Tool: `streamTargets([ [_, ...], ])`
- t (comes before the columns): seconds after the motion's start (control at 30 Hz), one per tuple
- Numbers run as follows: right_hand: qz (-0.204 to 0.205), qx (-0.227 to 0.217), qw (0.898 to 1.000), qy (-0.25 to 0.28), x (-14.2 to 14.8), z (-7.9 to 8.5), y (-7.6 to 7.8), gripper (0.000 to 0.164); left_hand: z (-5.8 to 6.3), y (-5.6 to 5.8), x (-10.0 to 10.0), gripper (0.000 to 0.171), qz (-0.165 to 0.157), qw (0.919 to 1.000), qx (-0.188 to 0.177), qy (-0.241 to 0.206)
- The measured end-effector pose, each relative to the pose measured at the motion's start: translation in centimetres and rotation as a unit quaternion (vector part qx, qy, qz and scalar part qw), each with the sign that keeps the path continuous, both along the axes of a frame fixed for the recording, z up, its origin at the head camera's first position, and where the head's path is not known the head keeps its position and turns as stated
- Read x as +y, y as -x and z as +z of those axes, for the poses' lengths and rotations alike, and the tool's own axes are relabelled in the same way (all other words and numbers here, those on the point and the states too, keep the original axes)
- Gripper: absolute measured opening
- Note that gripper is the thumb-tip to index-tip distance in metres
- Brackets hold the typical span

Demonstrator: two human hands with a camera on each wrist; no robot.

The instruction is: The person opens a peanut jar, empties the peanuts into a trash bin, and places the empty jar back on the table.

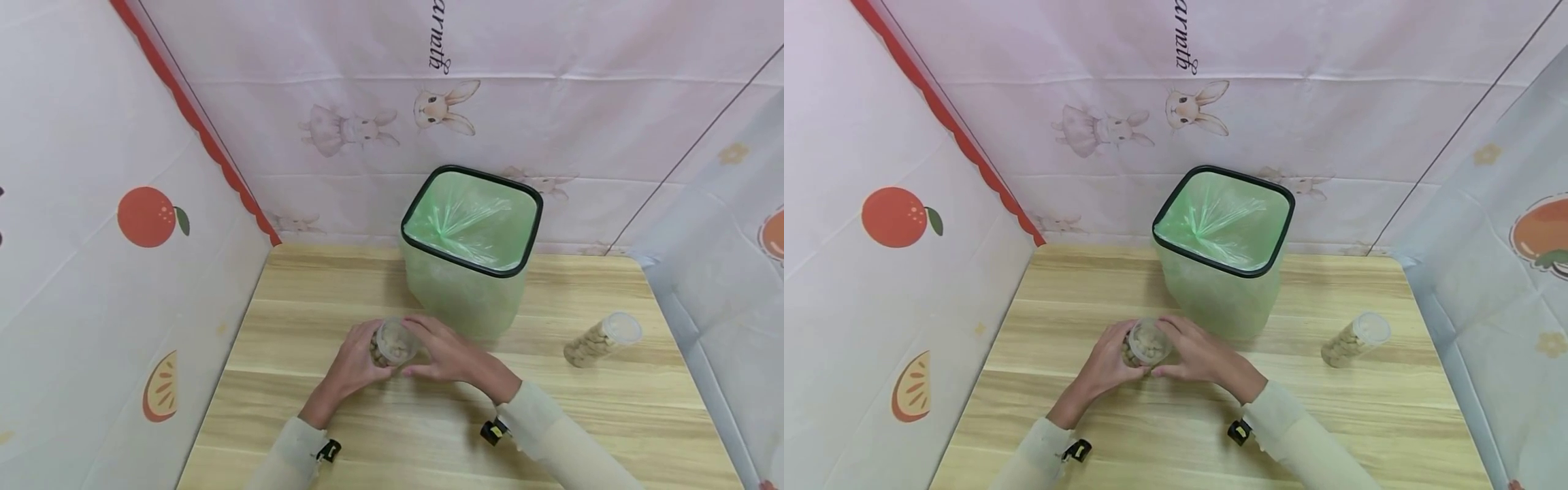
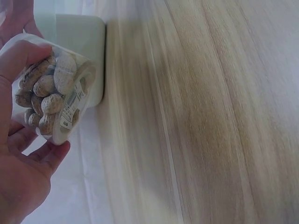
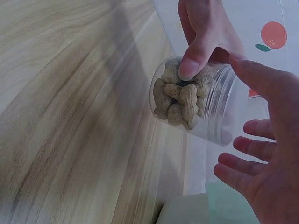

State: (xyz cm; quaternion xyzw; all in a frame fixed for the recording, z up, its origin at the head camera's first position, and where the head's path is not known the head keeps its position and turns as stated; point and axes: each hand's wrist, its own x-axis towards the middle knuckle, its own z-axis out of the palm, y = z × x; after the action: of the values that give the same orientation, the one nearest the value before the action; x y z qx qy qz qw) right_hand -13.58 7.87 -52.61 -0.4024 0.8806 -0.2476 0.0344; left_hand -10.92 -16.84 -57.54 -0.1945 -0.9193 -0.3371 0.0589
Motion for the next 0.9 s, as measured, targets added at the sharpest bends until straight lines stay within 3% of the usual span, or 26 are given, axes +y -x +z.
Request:
streamTargets([
  [0.47,0.007,-0.007,1.0,0.016,-1.0,-0.7,0.2,0.098,-0.6,-0.2,0.3,0.092,-0.01,0.9986,0.05,0.009],
  [0.77,-0.004,-0.007,1.0,0.012,-1.7,-1.3,0.2,0.1,-0.5,-0.5,0.5,0.098,0.013,0.9992,0.025,0.027],
  [0.9,-0.013,-0.007,1.0,0.009,-1.9,-1.3,0.1,0.1,-0.4,-0.7,0.8,0.095,0.025,0.9983,0.034,0.04],
])
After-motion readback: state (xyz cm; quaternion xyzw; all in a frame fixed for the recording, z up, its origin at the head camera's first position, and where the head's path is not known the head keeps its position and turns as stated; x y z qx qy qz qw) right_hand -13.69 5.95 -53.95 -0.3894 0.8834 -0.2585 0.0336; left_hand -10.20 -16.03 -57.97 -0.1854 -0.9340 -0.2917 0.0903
